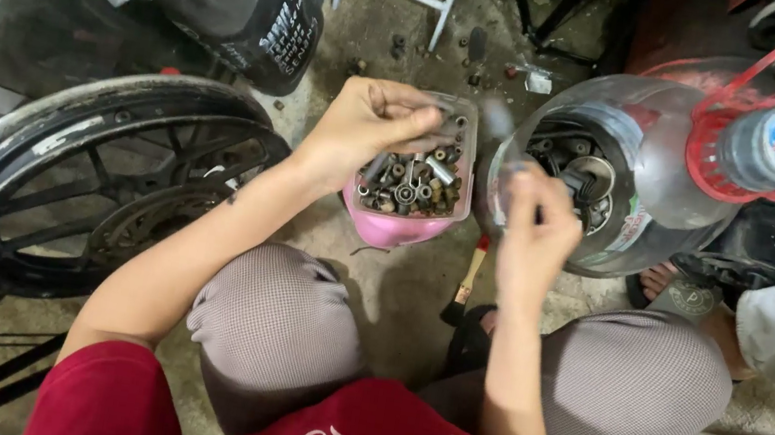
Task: Cleaning and sorting small motorcycle engine parts like bolts and nuts from a container using a brush and a screwdriver.
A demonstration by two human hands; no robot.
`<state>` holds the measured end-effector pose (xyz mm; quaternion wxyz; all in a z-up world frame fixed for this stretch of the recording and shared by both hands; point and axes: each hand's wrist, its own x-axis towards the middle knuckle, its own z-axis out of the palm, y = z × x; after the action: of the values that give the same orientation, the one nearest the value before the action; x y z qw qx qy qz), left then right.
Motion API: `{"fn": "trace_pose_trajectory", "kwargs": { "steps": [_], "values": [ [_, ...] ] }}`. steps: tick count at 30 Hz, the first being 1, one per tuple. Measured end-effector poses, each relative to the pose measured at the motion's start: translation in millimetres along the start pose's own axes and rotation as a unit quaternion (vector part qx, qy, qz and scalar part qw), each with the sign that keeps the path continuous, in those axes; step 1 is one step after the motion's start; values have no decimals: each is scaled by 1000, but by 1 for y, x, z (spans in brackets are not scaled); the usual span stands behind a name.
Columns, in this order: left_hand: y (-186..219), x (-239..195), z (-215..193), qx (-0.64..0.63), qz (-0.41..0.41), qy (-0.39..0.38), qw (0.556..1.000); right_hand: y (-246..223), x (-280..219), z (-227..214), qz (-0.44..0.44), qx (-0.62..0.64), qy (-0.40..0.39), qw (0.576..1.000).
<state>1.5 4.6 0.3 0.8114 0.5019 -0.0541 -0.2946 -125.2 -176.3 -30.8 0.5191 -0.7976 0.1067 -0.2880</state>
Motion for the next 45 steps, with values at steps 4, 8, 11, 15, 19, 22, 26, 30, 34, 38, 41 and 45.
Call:
{"fn": "trace_pose_trajectory", "kwargs": {
  "steps": [4,8,11,15,19,22,26,30,34,38,41,45],
  "values": [
    [3,-2,0,269,130,10,954,-9,2,-5,-6,-10,-17,1000],
    [-10,5,-7,442,278,19,853,18,-1,-7,-20,-39,-76,996],
    [-11,5,-13,398,258,21,880,4,6,-19,-36,-71,-82,994],
    [-3,3,-6,401,250,9,881,5,6,-16,-19,-59,-107,992],
    [-16,14,-16,418,172,-58,890,28,9,-36,-30,-153,-55,986],
    [-45,29,-31,515,167,-126,831,28,8,-39,-7,-130,-49,990],
    [-75,45,-57,601,201,-69,771,20,3,-24,21,-108,-63,992],
    [-91,71,-133,529,296,112,788,9,5,-15,128,-99,-98,982],
    [-200,131,-260,393,113,427,807,15,1,-11,92,-76,-87,989],
    [-268,174,-314,433,-258,451,737,16,-2,-6,61,-71,-75,993],
    [-230,120,-265,407,-169,565,698,26,-1,-8,38,-83,-91,992],
    [-331,159,-352,504,-225,550,626,29,-5,-6,45,-98,-100,989]
  ]
}}
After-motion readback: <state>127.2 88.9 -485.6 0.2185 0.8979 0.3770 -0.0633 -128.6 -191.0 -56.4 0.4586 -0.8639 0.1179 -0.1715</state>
